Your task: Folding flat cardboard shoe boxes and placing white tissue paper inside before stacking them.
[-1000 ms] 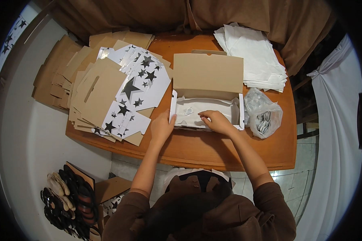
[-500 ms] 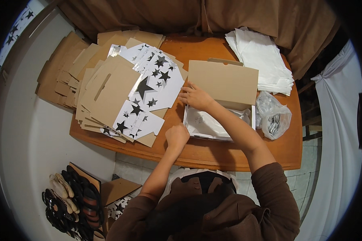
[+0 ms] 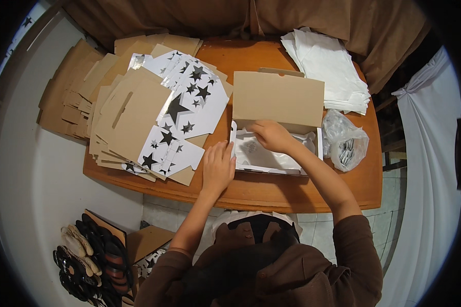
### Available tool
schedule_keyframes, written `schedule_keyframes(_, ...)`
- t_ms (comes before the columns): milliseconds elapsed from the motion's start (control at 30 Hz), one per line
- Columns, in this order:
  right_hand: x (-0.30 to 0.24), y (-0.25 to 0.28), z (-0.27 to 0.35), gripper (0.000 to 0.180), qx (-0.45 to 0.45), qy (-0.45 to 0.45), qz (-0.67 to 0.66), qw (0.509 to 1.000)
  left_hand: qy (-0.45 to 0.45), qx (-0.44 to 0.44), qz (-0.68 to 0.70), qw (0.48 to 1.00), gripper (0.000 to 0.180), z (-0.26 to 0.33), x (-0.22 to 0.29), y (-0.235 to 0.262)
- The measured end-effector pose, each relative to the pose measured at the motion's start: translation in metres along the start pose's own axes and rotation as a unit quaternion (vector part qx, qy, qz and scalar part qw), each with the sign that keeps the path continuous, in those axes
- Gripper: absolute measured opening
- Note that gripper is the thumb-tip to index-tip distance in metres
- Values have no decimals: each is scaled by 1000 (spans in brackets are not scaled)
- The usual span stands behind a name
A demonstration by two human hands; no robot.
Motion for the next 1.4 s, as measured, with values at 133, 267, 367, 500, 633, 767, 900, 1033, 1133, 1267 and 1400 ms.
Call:
schedule_keyframes(133, 20, -31, 44, 25, -254, -256, -181, 915, -106, -32, 55, 992, 34, 2, 21, -4)
schedule_keyframes(267, 13, -58, 50, 26, -329, -265, -326, 846, -135, -45, 69, 987, 33, -2, 32, -16)
schedule_keyframes(367, 17, -60, 49, 26, -297, -248, -423, 819, -89, -65, 120, 987, 31, -5, 31, -23)
schedule_keyframes(500, 24, -67, 58, 26, -326, -283, -428, 794, -98, -97, 121, 983, 30, -6, 35, -27)
schedule_keyframes(633, 28, -55, 63, 26, -274, -253, -387, 843, -114, -91, 106, 984, 28, -3, 37, -28)
schedule_keyframes(767, 34, -10, 76, 28, -238, -257, -365, 863, -130, -69, 90, 985, 27, -1, 40, -23)
schedule_keyframes(900, 2, 23, 95, 26, -239, -246, -184, 921, -167, -75, 111, 977, 28, -4, 56, -20)
schedule_keyframes(1033, -31, 10, 121, 21, -130, -83, 30, 988, -217, -78, 146, 962, 30, -5, 73, -25)
schedule_keyframes(1133, -58, 6, 131, 13, 12, 71, 204, 976, -223, -84, 149, 960, 30, -4, 77, -29)
schedule_keyframes(1267, -53, -15, 160, 10, 84, 138, 293, 942, -232, -104, 148, 956, 31, -3, 81, -28)
schedule_keyframes(1400, -46, -17, 161, 5, 128, 148, 319, 927, -228, -84, 137, 960, 28, -7, 81, -31)
Point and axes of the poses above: each hand's wrist, its own z-axis away from the middle knuckle, its own y-axis out of the back of the hand, x = y × z, the point moved 5 cm from there along -z, towards the middle knuckle, and after that the axes turned 12 degrees about -z, right-handed, at the moved point
